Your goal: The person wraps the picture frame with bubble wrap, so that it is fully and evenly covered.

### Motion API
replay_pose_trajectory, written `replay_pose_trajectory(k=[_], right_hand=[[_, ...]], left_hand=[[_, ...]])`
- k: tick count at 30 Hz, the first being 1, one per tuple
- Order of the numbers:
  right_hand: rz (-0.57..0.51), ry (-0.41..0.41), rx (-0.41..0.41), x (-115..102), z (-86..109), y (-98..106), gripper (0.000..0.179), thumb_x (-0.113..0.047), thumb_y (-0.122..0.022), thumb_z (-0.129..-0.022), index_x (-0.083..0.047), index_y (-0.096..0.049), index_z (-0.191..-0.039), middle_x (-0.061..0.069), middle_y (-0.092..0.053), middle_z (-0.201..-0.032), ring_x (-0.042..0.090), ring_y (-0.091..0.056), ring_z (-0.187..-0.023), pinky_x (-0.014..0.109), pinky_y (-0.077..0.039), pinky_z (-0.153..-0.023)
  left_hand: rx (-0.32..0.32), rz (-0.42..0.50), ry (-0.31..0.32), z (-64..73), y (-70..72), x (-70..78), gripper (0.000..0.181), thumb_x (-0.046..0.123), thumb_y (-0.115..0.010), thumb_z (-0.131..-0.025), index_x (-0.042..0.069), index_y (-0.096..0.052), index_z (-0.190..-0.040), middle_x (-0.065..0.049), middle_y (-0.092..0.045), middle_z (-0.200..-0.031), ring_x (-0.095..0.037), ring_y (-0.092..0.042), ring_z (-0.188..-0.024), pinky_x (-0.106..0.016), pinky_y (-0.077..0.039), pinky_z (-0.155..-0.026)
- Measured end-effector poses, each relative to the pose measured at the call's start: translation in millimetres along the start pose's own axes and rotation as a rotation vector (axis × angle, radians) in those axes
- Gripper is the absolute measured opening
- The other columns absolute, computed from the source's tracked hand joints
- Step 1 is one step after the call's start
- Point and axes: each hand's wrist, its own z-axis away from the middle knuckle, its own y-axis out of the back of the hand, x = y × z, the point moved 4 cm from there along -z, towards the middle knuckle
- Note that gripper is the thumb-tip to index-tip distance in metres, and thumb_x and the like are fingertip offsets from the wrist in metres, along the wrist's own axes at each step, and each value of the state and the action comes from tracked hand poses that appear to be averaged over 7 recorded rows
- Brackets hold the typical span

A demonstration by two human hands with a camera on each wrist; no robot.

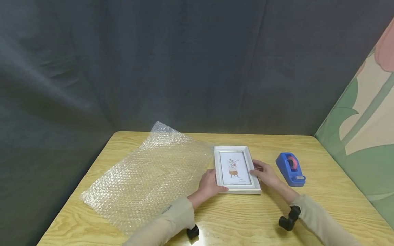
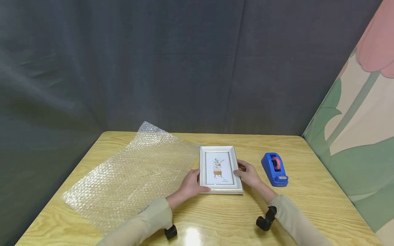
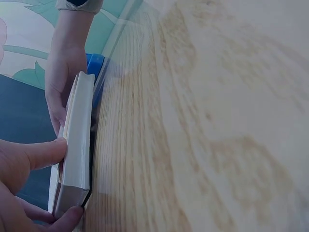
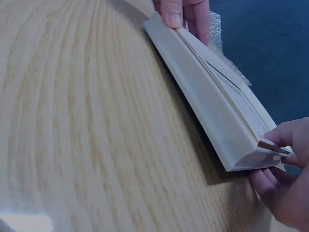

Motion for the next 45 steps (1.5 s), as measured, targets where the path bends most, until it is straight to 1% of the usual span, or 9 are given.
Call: replay_pose_trajectory(k=[6, 11, 14, 18, 25, 29, 33, 37, 45], right_hand=[[-0.148, -0.054, 0.0, 3.2, 5.9, 6.1, 0.059, -0.01, -0.056, -0.088, 0.008, -0.029, -0.137, 0.031, -0.035, -0.136, 0.04, -0.043, -0.118, 0.028, -0.049, -0.082], [-0.222, -0.084, 0.003, 3.3, 9.9, 8.1, 0.061, -0.011, -0.057, -0.088, 0.005, -0.027, -0.139, 0.028, -0.032, -0.139, 0.02, -0.054, -0.102, 0.021, -0.049, -0.076], [-0.272, -0.078, 0.0, 2.7, 12.6, 8.4, 0.061, -0.008, -0.055, -0.088, 0.006, -0.026, -0.139, 0.028, -0.03, -0.14, 0.009, -0.055, -0.092, 0.02, -0.049, -0.074], [-0.287, -0.074, 0.008, 3.1, 14.6, 8.7, 0.06, -0.006, -0.056, -0.088, 0.006, -0.027, -0.139, 0.027, -0.029, -0.14, 0.005, -0.054, -0.091, 0.018, -0.049, -0.074], [-0.257, -0.09, 0.016, 4.0, 16.0, 9.3, 0.061, -0.008, -0.057, -0.087, 0.003, -0.029, -0.139, 0.026, -0.029, -0.141, 0.016, -0.052, -0.102, 0.018, -0.047, -0.076], [-0.283, -0.079, 0.015, 5.9, 17.2, 10.3, 0.061, -0.007, -0.057, -0.087, 0.005, -0.027, -0.139, 0.027, -0.029, -0.14, 0.01, -0.054, -0.095, 0.02, -0.049, -0.075], [-0.302, -0.079, 0.022, 5.9, 19.5, 12.2, 0.061, -0.006, -0.056, -0.087, 0.007, -0.026, -0.139, 0.029, -0.029, -0.14, 0.005, -0.056, -0.088, 0.021, -0.05, -0.073], [-0.282, -0.083, 0.027, 3.4, 22.3, 15.0, 0.061, -0.008, -0.056, -0.087, 0.007, -0.027, -0.138, 0.029, -0.029, -0.14, 0.005, -0.056, -0.088, 0.021, -0.05, -0.074], [-0.296, -0.035, 0.004, -10.5, 20.1, 20.4, 0.062, -0.01, -0.057, -0.088, 0.006, -0.025, -0.139, 0.027, -0.028, -0.14, 0.007, -0.058, -0.09, 0.024, -0.052, -0.073]], left_hand=[[-0.025, 0.093, 0.041, -2.0, -4.0, 0.1, 0.076, 0.018, -0.085, -0.059, 0.005, -0.048, -0.125, -0.01, -0.055, -0.114, -0.026, -0.051, -0.105, -0.037, -0.042, -0.092], [-0.033, 0.287, 0.095, -6.2, -5.0, -4.6, 0.08, 0.005, -0.084, -0.057, 0.0, -0.043, -0.125, -0.012, -0.055, -0.114, -0.027, -0.055, -0.103, -0.035, -0.047, -0.088], [-0.051, 0.348, 0.099, -8.1, -5.4, -5.8, 0.08, -0.002, -0.081, -0.058, -0.002, -0.04, -0.127, -0.014, -0.056, -0.113, -0.027, -0.057, -0.099, -0.032, -0.049, -0.083], [-0.082, 0.35, 0.085, -8.9, -5.0, -4.2, 0.081, -0.004, -0.079, -0.059, -0.003, -0.04, -0.13, -0.014, -0.056, -0.112, -0.025, -0.059, -0.098, -0.03, -0.05, -0.082], [-0.102, 0.301, 0.042, -10.8, -3.9, -1.8, 0.076, -0.004, -0.078, -0.061, 0.0, -0.043, -0.128, -0.009, -0.058, -0.106, -0.021, -0.059, -0.094, -0.026, -0.051, -0.078], [-0.103, 0.245, 0.036, -10.2, -4.6, 0.7, 0.076, -0.004, -0.078, -0.061, 0.003, -0.044, -0.129, -0.008, -0.059, -0.101, -0.018, -0.059, -0.086, -0.026, -0.05, -0.073], [-0.089, 0.186, 0.034, -8.6, -4.8, 6.0, 0.08, -0.003, -0.078, -0.06, 0.004, -0.042, -0.131, -0.011, -0.059, -0.106, -0.019, -0.057, -0.091, -0.03, -0.048, -0.081], [-0.079, 0.154, 0.031, -7.8, -4.3, 10.5, 0.082, -0.003, -0.078, -0.058, 0.004, -0.041, -0.131, -0.014, -0.056, -0.116, -0.024, -0.053, -0.107, -0.034, -0.042, -0.094], [-0.082, 0.151, -0.013, -12.4, 11.3, 18.2, 0.089, -0.003, -0.077, -0.057, 0.005, -0.037, -0.136, -0.016, -0.056, -0.113, -0.023, -0.056, -0.097, -0.032, -0.047, -0.086]])
